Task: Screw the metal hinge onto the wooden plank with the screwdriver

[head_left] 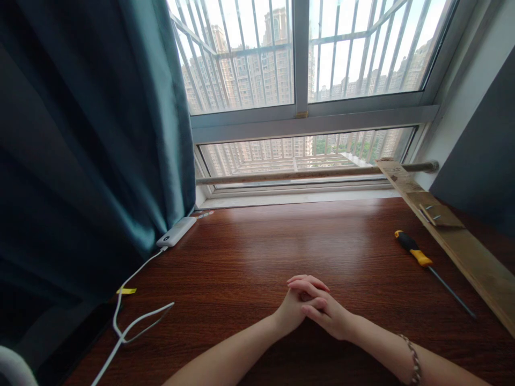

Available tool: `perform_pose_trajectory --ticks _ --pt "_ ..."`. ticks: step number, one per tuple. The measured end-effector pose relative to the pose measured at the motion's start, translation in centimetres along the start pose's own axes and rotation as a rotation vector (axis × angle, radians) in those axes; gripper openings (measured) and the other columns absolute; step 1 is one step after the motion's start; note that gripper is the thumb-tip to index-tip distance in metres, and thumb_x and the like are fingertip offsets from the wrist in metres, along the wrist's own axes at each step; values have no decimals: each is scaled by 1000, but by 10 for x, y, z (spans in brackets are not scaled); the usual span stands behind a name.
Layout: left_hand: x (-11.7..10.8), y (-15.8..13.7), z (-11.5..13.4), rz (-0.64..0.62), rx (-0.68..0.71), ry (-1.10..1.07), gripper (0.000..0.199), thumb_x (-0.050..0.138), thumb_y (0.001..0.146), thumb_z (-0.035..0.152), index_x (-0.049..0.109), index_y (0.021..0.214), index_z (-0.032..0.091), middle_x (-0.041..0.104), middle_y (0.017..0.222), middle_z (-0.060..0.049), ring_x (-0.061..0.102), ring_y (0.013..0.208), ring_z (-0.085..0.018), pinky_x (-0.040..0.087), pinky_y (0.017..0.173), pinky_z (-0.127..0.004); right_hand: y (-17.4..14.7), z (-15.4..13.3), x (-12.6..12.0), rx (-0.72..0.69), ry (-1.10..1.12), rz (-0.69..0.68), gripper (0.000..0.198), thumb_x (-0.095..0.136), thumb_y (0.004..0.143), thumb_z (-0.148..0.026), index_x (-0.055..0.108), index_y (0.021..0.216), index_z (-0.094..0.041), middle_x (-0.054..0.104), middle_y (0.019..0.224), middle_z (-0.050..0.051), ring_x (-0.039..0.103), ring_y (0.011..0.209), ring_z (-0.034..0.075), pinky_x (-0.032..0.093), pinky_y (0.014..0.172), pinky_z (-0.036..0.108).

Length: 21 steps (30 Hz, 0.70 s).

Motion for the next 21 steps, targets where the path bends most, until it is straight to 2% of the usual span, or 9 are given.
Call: perform_pose_trajectory --ticks 21 --pt "1 0 0 3 -26 -32 26 71 69 30 68 90 16 58 90 -6 55 88 -20 45 79 -32 -1 0 0 -5 10 6 38 48 91 -28 45 129 -24 47 128 10 41 123 21 37 104 38"
Point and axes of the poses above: each hand's wrist, its own y-axis towards the middle knuckle, its own x-axis out of the palm, z = x × y, the point moved 8 cm from there along y, towards the middle knuckle
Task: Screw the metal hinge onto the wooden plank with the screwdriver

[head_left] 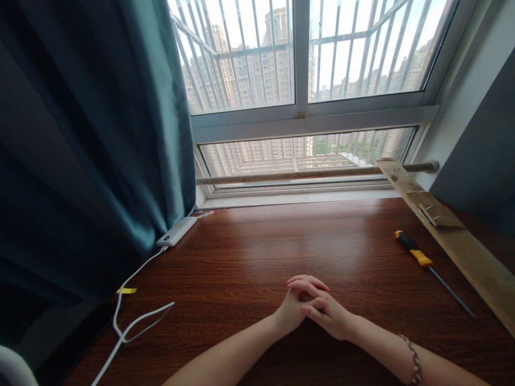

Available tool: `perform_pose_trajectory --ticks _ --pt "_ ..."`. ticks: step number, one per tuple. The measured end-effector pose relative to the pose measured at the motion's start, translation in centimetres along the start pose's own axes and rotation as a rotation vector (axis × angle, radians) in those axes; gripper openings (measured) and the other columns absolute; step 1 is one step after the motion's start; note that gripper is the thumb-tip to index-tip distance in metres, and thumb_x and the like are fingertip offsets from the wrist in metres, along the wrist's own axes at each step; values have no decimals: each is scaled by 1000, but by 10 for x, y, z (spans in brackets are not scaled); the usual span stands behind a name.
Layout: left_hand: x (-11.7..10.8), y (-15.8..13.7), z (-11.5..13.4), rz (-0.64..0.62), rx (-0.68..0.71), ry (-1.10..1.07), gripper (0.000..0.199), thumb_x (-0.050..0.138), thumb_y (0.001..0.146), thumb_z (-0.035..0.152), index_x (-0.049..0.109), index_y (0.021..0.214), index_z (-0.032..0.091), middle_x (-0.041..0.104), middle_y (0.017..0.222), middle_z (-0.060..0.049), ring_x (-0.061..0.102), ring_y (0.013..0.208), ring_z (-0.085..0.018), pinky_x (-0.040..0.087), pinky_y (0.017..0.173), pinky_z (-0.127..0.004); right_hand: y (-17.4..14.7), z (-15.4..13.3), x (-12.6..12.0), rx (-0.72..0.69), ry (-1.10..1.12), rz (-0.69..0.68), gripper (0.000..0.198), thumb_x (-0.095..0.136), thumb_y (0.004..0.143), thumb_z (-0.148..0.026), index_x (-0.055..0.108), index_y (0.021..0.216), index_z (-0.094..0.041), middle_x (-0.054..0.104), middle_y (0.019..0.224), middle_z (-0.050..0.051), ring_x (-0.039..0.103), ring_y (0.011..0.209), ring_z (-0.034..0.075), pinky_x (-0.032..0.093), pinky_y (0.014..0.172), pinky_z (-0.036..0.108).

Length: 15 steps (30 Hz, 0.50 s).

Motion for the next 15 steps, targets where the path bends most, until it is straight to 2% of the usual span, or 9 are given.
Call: perform_pose_trajectory --ticks 15 --pt "0 0 0 7 9 0 24 72 69 29 68 90 16 58 89 -6 55 88 -19 45 80 -32 0 1 1 -12 -16 0 38 47 92 -29 44 129 -24 47 128 10 40 124 20 35 105 38"
Point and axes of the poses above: each hand's wrist, its own y-axis towards the middle knuckle, its own x-axis out of the palm, z = x × y, the point moved 8 cm from there along y, towards the middle knuckle
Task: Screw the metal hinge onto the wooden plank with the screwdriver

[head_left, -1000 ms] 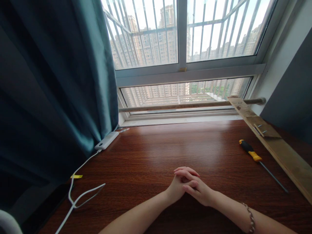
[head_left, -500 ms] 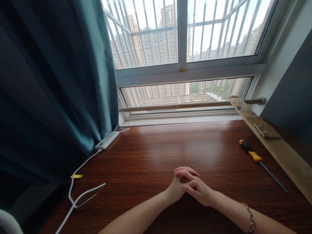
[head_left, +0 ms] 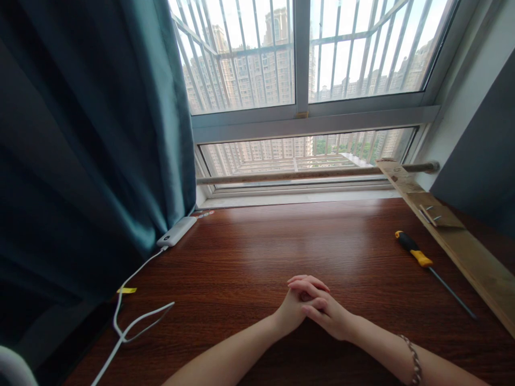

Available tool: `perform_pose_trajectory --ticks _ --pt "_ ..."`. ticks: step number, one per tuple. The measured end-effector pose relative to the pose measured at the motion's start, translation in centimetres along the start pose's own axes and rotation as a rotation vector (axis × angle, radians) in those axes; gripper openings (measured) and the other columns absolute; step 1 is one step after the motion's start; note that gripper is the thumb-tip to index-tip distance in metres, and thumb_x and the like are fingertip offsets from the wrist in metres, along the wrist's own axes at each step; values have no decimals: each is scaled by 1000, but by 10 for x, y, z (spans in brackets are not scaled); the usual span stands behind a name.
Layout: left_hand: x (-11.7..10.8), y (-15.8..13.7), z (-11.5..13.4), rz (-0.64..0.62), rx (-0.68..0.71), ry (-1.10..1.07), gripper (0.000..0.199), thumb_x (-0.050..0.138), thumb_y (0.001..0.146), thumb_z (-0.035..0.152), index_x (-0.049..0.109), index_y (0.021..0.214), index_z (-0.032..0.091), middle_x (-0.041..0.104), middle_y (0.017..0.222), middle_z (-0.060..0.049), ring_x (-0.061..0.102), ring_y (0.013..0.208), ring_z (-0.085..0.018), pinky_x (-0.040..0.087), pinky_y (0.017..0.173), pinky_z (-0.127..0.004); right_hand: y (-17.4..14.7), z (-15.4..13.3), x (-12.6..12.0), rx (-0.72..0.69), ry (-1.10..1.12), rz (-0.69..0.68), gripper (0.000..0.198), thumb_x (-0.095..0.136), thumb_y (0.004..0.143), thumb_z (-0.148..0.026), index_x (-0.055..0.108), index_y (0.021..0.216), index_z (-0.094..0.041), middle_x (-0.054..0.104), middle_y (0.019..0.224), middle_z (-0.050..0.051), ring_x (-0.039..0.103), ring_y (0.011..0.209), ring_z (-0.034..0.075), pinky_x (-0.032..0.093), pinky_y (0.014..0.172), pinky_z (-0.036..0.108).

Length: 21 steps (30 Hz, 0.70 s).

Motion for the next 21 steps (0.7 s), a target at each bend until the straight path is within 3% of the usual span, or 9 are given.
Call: perform_pose_trajectory --ticks 21 --pt "0 0 -2 -2 -7 15 26 71 69 31 68 90 16 58 90 -6 55 89 -20 45 81 -33 1 0 0 14 5 -5 38 46 92 -34 45 129 -23 47 128 11 41 123 21 35 105 40"
Point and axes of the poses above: each hand's wrist, its own y-axis towards the middle knuckle, its own x-axis out of the palm, z = x × y, the point moved 8 cm from there along y, towards the middle knuckle
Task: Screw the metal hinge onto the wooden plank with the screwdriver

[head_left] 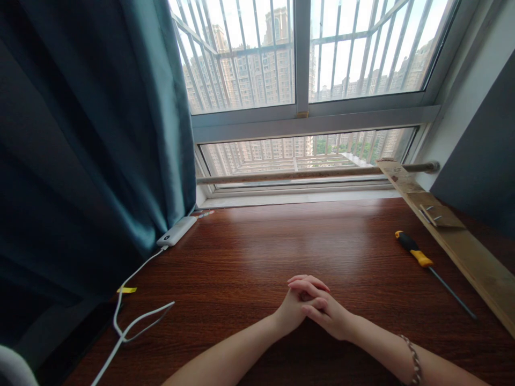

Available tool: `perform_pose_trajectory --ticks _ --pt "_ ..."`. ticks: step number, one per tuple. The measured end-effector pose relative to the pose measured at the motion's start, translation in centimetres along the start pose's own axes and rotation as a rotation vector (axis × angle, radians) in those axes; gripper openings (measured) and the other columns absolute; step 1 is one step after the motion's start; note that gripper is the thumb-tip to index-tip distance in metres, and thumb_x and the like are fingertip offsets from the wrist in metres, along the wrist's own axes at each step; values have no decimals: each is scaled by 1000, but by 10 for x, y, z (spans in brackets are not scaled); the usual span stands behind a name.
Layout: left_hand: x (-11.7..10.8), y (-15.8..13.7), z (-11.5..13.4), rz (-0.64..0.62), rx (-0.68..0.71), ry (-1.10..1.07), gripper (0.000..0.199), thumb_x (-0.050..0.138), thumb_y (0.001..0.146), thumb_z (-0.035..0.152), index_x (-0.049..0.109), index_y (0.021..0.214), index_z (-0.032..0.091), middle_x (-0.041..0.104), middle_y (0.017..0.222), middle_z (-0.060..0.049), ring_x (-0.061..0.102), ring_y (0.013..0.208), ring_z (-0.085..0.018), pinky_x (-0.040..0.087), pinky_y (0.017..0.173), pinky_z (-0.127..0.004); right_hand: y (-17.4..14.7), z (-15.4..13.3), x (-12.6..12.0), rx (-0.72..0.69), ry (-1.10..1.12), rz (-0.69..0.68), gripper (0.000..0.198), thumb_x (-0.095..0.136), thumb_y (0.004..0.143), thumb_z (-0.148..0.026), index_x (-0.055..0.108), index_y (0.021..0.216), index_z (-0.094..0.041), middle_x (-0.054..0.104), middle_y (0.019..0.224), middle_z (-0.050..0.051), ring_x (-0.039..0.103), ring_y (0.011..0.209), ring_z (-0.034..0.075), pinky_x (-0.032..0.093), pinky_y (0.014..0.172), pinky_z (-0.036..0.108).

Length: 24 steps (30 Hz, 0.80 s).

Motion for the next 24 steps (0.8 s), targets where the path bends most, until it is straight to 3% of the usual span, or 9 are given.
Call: perform_pose_trajectory --ticks 24 --pt "0 1 3 -4 -19 10 26 72 68 32 68 88 16 59 89 -6 56 87 -20 46 79 -33 0 0 -1 5 -3 7 39 45 92 -36 46 129 -23 49 127 12 43 122 23 37 103 41"
Point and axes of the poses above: each hand's wrist, its own y-axis towards the middle knuckle, its own x-axis out of the palm, z = x × y, the point moved 8 cm from there along y, towards the middle knuckle
